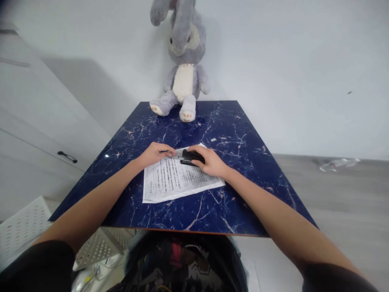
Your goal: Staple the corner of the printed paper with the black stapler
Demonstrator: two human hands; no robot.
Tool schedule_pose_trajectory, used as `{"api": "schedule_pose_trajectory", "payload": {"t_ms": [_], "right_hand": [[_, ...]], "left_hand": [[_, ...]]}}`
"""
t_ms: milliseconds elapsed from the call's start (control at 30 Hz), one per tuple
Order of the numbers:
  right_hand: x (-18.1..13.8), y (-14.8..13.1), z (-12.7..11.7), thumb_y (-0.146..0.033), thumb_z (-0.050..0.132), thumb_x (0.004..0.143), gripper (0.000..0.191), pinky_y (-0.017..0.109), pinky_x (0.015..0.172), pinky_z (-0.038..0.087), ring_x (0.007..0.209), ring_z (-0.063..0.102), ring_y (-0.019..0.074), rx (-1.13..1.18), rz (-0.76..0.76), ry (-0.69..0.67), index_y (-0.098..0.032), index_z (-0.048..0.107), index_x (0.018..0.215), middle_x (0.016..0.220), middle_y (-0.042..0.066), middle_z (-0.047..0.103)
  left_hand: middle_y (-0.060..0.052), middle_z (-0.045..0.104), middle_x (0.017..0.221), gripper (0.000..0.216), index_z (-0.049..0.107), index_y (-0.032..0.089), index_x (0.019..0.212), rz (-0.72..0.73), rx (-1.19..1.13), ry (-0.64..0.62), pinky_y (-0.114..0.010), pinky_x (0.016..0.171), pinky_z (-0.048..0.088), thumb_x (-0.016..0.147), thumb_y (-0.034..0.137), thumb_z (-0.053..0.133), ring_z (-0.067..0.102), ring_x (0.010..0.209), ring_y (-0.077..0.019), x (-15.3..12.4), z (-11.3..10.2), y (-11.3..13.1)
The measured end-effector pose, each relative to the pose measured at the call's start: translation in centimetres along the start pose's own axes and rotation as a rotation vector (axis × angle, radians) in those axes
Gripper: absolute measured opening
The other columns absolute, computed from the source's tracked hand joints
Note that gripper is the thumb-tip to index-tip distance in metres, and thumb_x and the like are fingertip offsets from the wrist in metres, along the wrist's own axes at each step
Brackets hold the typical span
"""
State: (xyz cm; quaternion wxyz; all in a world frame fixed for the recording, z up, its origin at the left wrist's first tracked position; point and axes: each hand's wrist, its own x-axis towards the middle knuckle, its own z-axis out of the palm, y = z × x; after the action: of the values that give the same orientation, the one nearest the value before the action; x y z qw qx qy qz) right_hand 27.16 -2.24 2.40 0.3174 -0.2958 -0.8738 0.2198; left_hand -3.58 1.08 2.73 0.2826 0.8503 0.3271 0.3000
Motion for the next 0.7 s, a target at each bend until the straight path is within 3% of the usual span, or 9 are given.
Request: {"api": "schedule_pose_trajectory", "payload": {"t_ms": [333, 533, 700], "right_hand": [[0.2, -0.7, 1.2, -0.026, 0.062, 0.096, 0.033, 0.041, 0.097, 0.054, 0.107, 0.068, 0.0246, 0.033, -0.059, 0.044, -0.023, 0.057, 0.129, 0.124, 0.009, 0.069], [0.3, -1.8, 1.6, -0.027, 0.061, 0.096, 0.034, 0.044, 0.096, 0.053, 0.107, 0.067, 0.0268, 0.026, -0.022, 0.041, -0.024, 0.055, 0.129, 0.124, 0.011, 0.068], [0.7, -2.7, 0.9, -0.024, 0.062, 0.094, 0.035, 0.044, 0.096, 0.053, 0.104, 0.067, 0.0258, 0.059, 0.031, -0.061, -0.024, 0.053, 0.128, 0.122, 0.010, 0.067]], "left_hand": [[0.000, 0.075, 0.089, 0.016, 0.071, 0.020, 0.095, 0.018, 0.063, 0.121, -0.030, 0.085, 0.054, 0.085, 0.009, 0.069, 0.071, 0.084, -0.0160, 1.3, 4.2, 1.0], [-0.001, 0.073, 0.088, 0.014, 0.070, 0.019, 0.092, 0.059, 0.104, 0.117, -0.031, 0.084, 0.053, 0.086, 0.007, 0.064, 0.069, 0.084, -0.0166, 1.3, 3.8, 1.2], [-0.005, 0.076, 0.100, 0.010, 0.072, 0.022, 0.099, 0.097, 0.278, 0.031, -0.037, 0.091, 0.051, 0.090, 0.021, 0.069, 0.069, 0.097, -0.0216, 1.1, 2.3, 0.8]]}}
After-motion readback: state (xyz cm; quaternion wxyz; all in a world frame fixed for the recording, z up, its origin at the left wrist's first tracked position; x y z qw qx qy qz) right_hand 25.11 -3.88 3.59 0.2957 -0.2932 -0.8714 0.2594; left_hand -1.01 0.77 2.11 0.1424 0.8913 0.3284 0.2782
